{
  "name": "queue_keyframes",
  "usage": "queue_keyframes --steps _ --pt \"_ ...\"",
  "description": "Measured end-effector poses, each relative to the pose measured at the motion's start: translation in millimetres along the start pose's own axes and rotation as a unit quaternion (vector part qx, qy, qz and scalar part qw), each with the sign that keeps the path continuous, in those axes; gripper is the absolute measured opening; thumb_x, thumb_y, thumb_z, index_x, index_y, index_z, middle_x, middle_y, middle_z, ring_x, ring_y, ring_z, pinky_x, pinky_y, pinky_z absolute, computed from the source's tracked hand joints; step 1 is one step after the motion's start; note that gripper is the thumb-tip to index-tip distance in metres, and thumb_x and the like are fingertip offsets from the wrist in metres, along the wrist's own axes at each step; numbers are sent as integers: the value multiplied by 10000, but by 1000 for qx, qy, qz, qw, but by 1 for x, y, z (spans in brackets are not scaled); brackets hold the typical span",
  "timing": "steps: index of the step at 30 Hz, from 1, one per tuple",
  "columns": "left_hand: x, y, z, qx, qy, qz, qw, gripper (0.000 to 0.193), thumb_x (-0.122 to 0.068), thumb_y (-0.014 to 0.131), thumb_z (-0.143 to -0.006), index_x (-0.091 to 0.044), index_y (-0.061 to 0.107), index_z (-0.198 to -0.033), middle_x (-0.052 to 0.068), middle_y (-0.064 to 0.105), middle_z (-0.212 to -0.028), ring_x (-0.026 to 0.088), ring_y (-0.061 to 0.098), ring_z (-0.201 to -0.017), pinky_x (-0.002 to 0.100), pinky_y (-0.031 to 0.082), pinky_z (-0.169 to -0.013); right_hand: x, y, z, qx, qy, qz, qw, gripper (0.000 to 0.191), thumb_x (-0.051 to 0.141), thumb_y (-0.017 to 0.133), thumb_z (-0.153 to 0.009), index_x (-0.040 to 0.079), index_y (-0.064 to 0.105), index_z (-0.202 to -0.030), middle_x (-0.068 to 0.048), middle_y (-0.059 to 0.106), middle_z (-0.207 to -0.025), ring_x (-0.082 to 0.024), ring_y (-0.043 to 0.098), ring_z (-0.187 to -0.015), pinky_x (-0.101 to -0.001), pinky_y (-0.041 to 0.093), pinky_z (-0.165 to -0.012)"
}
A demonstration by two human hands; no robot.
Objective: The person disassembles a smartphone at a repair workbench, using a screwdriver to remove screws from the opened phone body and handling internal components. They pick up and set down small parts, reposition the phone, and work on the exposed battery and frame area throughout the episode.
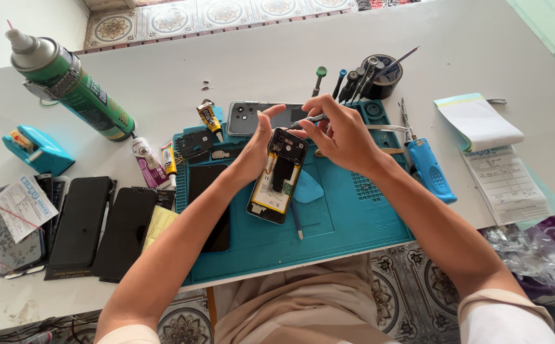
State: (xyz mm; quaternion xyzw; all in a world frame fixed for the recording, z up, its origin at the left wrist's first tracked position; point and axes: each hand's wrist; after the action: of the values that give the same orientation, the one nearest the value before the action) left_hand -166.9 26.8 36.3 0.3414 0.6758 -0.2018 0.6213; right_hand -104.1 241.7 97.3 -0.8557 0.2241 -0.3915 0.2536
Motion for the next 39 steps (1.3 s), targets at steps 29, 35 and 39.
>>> queue_keyframes --steps 29,35,39 --pt "4 17 3 -77 21 94 992 939 -804 357 -930 -180 75 -1574 154 464 -1222 205 593 -1128 302 612 -815 -1 -26 -8 105 -37 -28 993 233 245 756 -928 67 711 -1071 -43 726 -725 -80 702 -618 -229 519 -561" --pt "0 21 4 -77 0 79 994 960 -821 336 -907 -177 69 -1567 150 456 -1244 217 599 -1107 308 615 -801 5 -33 -10 128 34 68 989 366 269 819 -855 98 716 -1162 -91 647 -581 -175 643 -518 -309 480 -509" --pt "-1 23 4 -72 -1 73 995 982 -838 318 -896 -169 66 -1568 153 462 -1242 210 598 -1121 313 620 -825 6 -33 -9 106 -37 58 992 270 281 815 -889 105 731 -1076 -62 729 -772 -165 704 -640 -307 536 -563"
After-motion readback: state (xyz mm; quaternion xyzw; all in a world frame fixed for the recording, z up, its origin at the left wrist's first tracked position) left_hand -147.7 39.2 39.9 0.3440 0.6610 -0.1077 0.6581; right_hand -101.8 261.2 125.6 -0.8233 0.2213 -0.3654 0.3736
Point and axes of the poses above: each hand's wrist, its own z-axis away from the middle knuckle, its own y-axis out of the palm, x = y × z
